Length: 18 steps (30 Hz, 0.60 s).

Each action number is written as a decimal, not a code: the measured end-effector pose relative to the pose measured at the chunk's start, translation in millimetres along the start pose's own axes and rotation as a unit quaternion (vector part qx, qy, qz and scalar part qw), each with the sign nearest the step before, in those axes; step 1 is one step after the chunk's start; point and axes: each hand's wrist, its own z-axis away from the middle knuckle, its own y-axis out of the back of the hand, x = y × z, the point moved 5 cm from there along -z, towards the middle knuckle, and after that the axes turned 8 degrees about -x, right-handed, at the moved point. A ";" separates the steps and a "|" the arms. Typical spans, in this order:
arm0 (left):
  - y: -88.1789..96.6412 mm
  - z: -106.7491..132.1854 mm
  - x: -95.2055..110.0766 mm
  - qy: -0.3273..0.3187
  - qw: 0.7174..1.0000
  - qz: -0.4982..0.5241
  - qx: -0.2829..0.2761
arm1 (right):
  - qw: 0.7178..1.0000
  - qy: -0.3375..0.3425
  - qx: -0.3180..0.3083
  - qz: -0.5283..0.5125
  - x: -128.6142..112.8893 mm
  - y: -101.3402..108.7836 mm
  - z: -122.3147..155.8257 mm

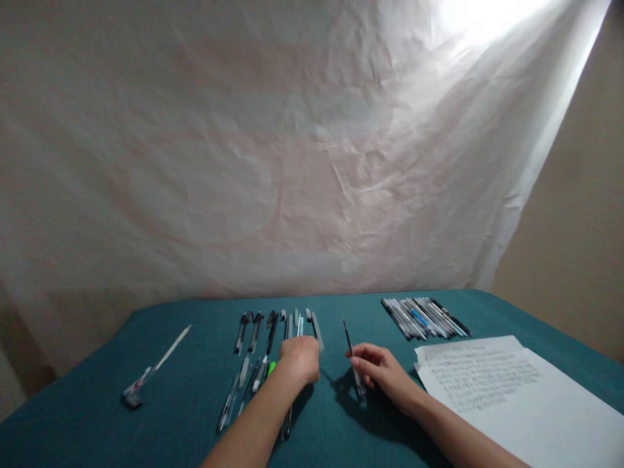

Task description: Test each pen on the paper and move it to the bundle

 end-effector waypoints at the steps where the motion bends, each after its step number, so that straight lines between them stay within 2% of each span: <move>1: 0.5 0.1 0.1 0.004 1.000 -0.006 0.005 | 1.000 0.000 0.001 0.000 0.2 0.1 -0.1; 6: 6.7 -3.4 8.0 -0.002 1.000 0.008 0.007 | 1.000 -0.004 0.004 -0.001 1.8 0.1 -0.3; 12: 13.5 -12.2 25.2 -0.065 0.982 0.174 -0.018 | 1.000 0.000 -0.008 -0.011 3.9 0.6 0.5; 18: 12.0 -14.5 24.2 -0.074 0.951 0.300 -0.019 | 0.999 0.012 -0.035 -0.007 0.7 -3.0 1.6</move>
